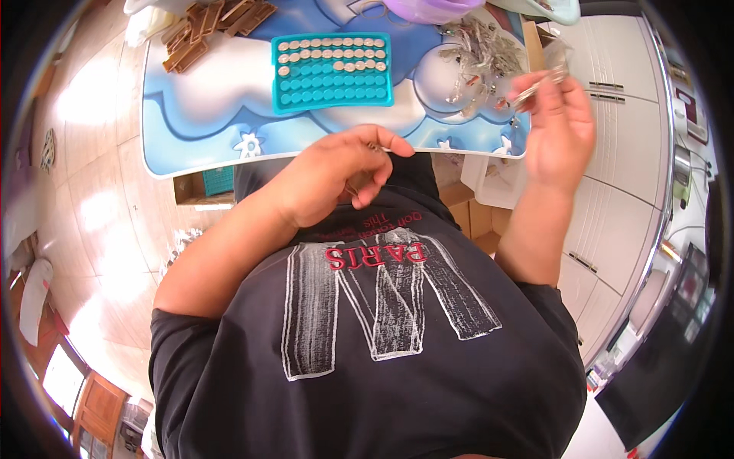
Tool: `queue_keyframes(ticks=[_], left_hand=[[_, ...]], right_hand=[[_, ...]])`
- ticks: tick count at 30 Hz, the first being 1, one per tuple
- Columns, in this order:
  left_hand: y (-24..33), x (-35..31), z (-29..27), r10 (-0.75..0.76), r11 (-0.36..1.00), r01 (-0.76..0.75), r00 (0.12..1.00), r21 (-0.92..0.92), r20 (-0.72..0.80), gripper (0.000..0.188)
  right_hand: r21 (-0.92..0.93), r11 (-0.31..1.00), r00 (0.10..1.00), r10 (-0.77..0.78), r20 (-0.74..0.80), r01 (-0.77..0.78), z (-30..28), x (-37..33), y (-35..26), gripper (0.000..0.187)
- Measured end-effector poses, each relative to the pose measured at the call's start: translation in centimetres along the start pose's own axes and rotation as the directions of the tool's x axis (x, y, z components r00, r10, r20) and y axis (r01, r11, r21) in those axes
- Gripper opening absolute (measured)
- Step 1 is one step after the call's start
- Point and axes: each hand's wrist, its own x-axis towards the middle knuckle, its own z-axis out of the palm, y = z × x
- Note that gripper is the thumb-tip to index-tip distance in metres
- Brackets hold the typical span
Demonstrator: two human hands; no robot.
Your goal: The person assembles small metal clips by hand, inserting them into cardboard tubes.
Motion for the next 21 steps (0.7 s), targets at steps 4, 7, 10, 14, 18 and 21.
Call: queue_keyframes(ticks=[4, 7, 10, 14, 18, 21], left_hand=[[0.0, 0.6, 0.1, 0.061, 0.99, -0.063, 0.998, -0.125, -0.019, 0.035], [0.1, 0.5, 0.2, 0.107, 0.977, -0.118, 0.992, -0.178, -0.069, 0.036], [-0.2, 0.2, -0.6, 0.132, 0.964, -0.156, 0.984, -0.216, -0.122, 0.028], [-0.8, 0.0, -1.0, 0.153, 0.97, -0.168, 0.983, -0.175, -0.097, 0.023], [-1.1, -0.3, -2.0, 0.142, 0.95, -0.141, 0.99, -0.277, -0.015, 0.025], [-0.8, -0.6, -1.7, 0.139, 0.953, -0.12, 0.989, -0.278, 0.052, 0.027]], right_hand=[[0.024, 0.987, 0.979, 0.154, 0.136, -0.159, 4.6, -4.5, 1.5, 0.012], [-0.156, 0.988, 0.952, 0.033, 0.304, 0.016, 5.6, -6.1, 2.8, 0.015], [-0.298, 0.944, 0.873, 0.023, 0.487, 0.141, 6.4, -6.2, 2.1, 0.017], [-0.312, 0.871, 0.728, -0.073, 0.682, 0.38, 6.7, -5.9, 2.7, 0.019], [-0.221, 0.974, 0.93, 0.04, 0.365, 0.045, 7.3, -5.8, 2.1, 0.015], [-0.279, 0.951, 0.946, -0.041, 0.322, 0.136, 7.2, -4.5, 3.0, 0.012]])
